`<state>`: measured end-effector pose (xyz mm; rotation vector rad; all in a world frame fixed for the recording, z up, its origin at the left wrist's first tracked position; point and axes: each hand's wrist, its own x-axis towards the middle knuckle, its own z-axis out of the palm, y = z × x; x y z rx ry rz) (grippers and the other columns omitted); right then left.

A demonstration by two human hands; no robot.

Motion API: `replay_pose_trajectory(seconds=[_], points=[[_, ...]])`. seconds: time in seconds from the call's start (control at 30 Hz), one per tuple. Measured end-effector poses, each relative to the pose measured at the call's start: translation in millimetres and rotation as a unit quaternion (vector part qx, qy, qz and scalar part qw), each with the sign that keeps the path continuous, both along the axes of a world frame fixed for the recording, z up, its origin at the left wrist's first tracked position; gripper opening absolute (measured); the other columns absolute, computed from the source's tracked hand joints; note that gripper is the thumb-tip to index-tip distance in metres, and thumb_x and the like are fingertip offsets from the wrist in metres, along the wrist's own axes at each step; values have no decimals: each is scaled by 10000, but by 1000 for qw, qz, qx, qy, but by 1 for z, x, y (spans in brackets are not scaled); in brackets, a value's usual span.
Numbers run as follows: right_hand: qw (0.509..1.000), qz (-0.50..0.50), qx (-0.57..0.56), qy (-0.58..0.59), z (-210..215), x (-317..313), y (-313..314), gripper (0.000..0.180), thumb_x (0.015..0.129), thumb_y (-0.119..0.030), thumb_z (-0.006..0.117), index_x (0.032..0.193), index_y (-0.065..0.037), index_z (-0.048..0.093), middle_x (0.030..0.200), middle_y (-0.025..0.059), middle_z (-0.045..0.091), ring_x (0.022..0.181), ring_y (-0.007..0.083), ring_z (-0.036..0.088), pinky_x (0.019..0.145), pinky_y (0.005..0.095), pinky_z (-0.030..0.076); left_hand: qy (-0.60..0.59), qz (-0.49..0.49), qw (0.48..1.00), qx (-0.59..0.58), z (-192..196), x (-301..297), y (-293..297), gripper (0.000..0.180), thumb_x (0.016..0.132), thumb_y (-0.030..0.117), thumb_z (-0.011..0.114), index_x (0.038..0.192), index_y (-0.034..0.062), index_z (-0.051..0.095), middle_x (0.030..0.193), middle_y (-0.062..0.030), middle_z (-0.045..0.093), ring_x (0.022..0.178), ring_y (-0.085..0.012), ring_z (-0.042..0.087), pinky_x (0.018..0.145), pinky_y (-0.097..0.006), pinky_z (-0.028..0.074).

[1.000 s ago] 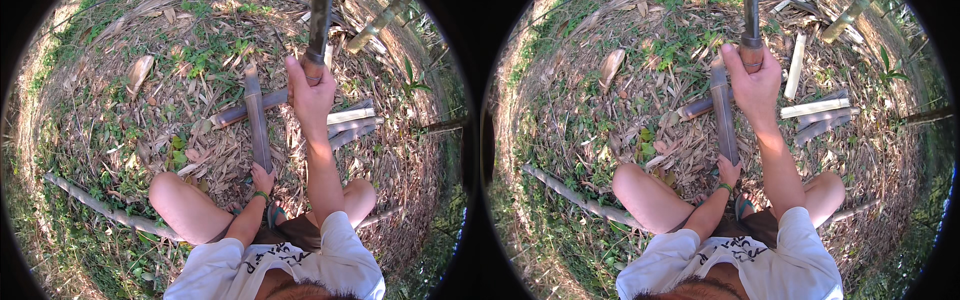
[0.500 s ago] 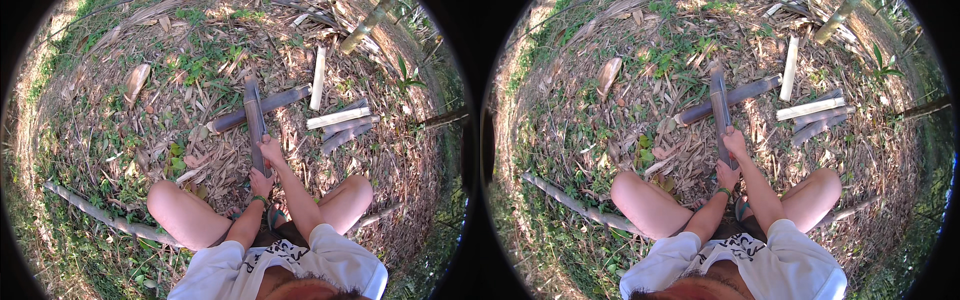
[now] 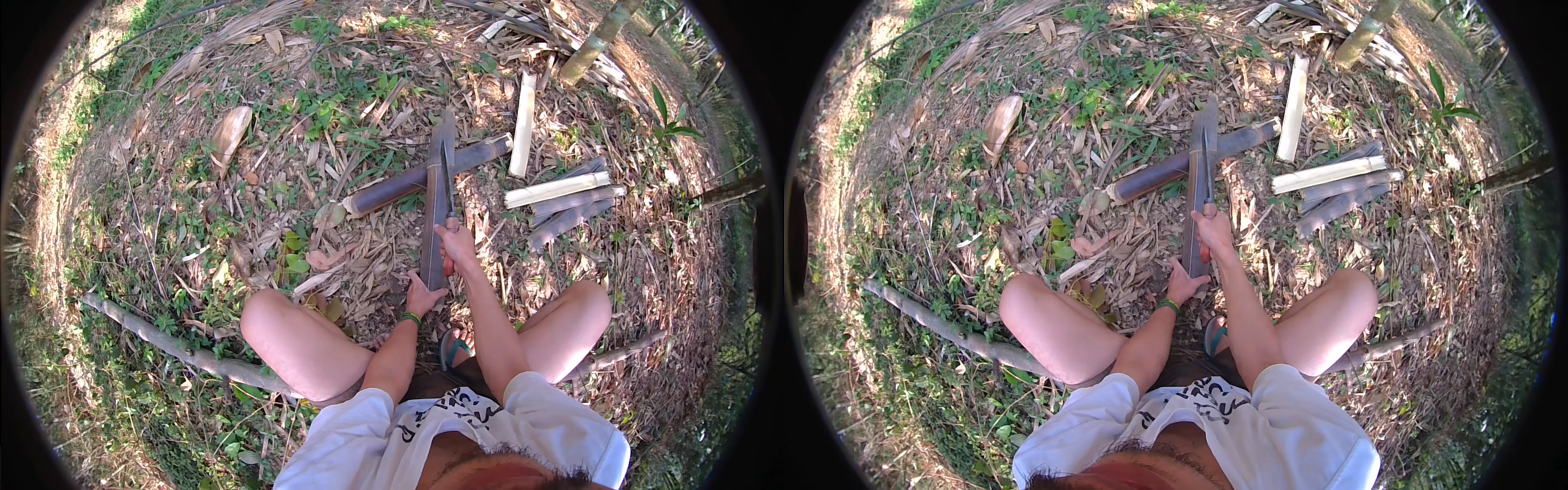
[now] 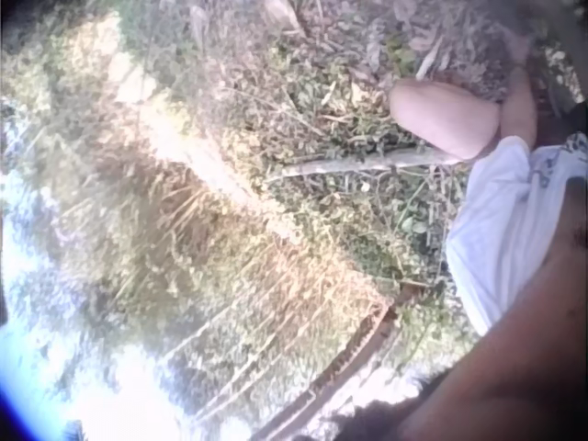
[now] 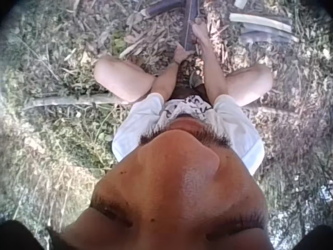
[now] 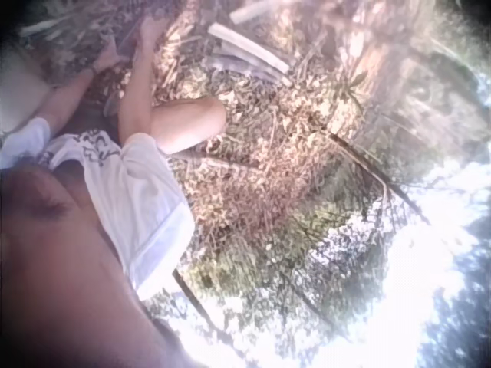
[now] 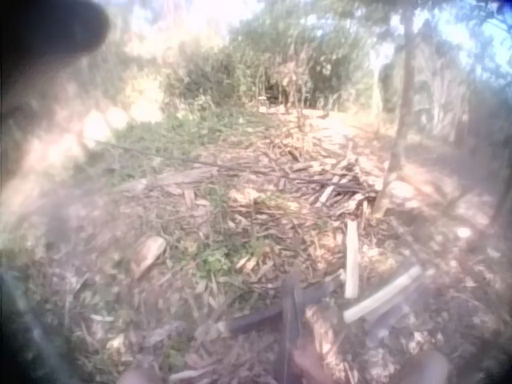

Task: The person splits sections of bamboo and shaves the edges using a machete while sitting on a log.

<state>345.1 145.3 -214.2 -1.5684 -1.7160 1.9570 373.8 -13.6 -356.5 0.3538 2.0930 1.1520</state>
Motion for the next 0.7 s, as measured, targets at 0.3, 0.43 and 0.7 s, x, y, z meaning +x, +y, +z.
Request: replay_pose_trajectory(seconds=[0.3, 0.43, 0.7], points=[[963, -59, -163, 205, 49, -7, 11, 270, 950, -240, 728, 865, -130, 497, 610, -40, 469, 471, 92, 433, 449, 263, 363, 157, 70, 976, -132, 29, 46, 29, 1069, 657, 383, 876, 1462, -12, 294, 1383, -301, 442, 1327, -445, 410, 1121, -519, 353], [971, -100, -107, 188, 51, 1, 13, 264, 943, -220, 736, 858, -118, 508, 606, -31, 473, 457, 94, 431, 443, 265, 365, 263, 12, 943, -203, 31, 49, 34, 1057, 672, 397, 888, 1465, 7, 308, 1385, -300, 435, 1323, -464, 416, 1080, -516, 399], [977, -119, -27, 178, 46, 13, 24, 246, 942, -217, 741, 859, -108, 537, 598, -47, 455, 471, 75, 402, 442, 266, 348, 193, 77, 974, -86, 26, 24, 12, 968, 668, 311, 880, 1450, 54, 372, 1382, -281, 445, 1311, -450, 439, 1074, -500, 419]])
